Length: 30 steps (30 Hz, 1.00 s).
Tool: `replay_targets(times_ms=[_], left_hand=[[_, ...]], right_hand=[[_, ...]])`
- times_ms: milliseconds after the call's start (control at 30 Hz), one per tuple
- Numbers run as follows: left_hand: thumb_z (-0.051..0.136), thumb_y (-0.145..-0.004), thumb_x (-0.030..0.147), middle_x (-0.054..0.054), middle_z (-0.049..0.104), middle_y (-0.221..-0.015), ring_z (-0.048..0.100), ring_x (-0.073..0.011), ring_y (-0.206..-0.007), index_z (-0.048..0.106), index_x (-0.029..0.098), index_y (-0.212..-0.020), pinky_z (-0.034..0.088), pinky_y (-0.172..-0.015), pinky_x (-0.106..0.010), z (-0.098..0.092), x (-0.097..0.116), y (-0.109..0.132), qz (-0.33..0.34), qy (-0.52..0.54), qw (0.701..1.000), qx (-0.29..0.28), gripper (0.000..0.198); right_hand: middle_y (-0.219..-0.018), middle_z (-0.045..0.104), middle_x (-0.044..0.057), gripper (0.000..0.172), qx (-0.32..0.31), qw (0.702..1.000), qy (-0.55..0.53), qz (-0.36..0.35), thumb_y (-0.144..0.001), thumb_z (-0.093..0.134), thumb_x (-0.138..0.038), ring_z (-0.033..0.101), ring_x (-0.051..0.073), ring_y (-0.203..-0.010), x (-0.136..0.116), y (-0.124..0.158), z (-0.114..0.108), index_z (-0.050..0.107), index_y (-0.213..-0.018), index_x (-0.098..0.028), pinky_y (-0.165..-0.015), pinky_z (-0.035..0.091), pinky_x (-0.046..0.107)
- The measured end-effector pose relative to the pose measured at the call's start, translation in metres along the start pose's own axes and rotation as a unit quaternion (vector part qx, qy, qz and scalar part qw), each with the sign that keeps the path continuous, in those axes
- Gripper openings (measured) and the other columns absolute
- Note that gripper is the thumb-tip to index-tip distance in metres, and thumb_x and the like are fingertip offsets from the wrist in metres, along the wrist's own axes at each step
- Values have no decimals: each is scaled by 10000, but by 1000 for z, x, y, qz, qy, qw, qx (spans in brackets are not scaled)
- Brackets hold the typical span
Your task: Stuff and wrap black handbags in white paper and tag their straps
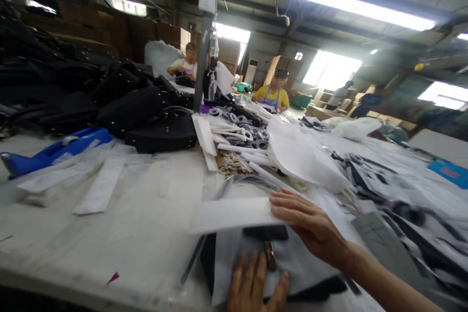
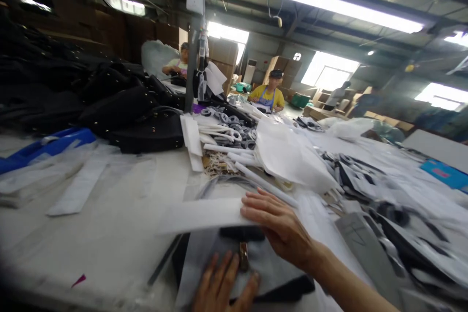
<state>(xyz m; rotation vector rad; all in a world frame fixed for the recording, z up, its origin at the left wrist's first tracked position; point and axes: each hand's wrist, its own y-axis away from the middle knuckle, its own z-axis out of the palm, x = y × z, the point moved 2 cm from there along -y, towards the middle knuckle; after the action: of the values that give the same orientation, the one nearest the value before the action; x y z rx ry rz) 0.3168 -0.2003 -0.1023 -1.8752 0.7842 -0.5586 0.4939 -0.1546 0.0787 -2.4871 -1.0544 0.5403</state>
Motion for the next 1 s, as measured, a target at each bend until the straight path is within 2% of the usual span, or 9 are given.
replay_targets(times_ms=[100,200,300,367,467,567,800,867,1000], left_hand=[[562,-942,343,-40,712,-1054,666,-221,-958,570,410,-1330,515,-934,-422,-17,1,-9,-15,38,995,-88,393],[544,-941,323,-30,684,-961,638,-214,-855,503,442,-1386,496,-916,-431,-28,0,-12,-15,49,984,-169,463],[568,-911,227,-37,664,-1001,621,-232,-898,464,452,-1411,475,-928,-458,-32,-1,-13,-4,37,977,-210,558],[557,-904,178,-47,657,-1016,613,-240,-917,471,439,-1410,468,-928,-463,-32,-2,-14,7,33,975,-218,576],[521,-924,180,-76,642,-1133,595,-253,-1019,482,386,-1415,447,-976,-471,-32,-4,-19,30,41,976,-212,534],[499,-935,192,-87,632,-1173,589,-252,-1063,496,360,-1409,441,-996,-467,-36,-5,-25,44,56,976,-207,503],[466,-910,122,-92,669,-1124,648,-227,-919,488,322,-1419,537,-839,-402,-44,-8,-31,50,69,965,-250,547],[426,-925,103,-94,685,-1101,659,-215,-920,541,262,-1367,546,-841,-390,-48,-10,-32,61,98,969,-218,484],[413,-944,53,-86,709,-1075,649,-171,-1048,626,169,-1176,524,-942,-333,-71,-10,-43,80,189,969,-137,336]], right_hand=[[-1377,606,73,453,-121,991,35,41,-954,496,-109,493,207,-1346,-29,69,-8,543,-1374,-273,-1201,300,469],[-1398,581,121,419,-143,984,47,93,-938,540,-163,481,222,-1357,-47,100,-8,553,-1355,-209,-1173,362,438],[-1375,586,174,346,-141,980,55,131,-876,679,-340,502,311,-1332,-58,87,2,662,-1160,-144,-1167,358,503],[-1341,605,188,266,-158,968,56,188,-844,721,-363,555,346,-1268,-60,67,13,700,-974,-133,-1147,378,523],[-1332,606,186,256,-167,952,23,255,-868,661,-233,616,310,-1183,-57,44,29,665,-1097,-118,-1033,502,450],[-1370,587,138,444,-173,962,-9,211,-861,598,-155,573,270,-1235,-54,41,31,579,-1305,-172,-1045,481,416],[-1331,626,79,519,-164,981,-36,97,-774,558,-67,570,232,-1220,-48,60,13,632,-1262,-228,-1068,446,403],[-1353,617,83,519,-150,984,-33,92,-780,511,-45,551,225,-1263,-50,66,18,635,-1253,-219,-1107,413,427],[-1373,605,93,497,-147,979,6,143,-799,467,-35,535,248,-1294,-59,74,38,641,-1232,-206,-1139,368,498]])
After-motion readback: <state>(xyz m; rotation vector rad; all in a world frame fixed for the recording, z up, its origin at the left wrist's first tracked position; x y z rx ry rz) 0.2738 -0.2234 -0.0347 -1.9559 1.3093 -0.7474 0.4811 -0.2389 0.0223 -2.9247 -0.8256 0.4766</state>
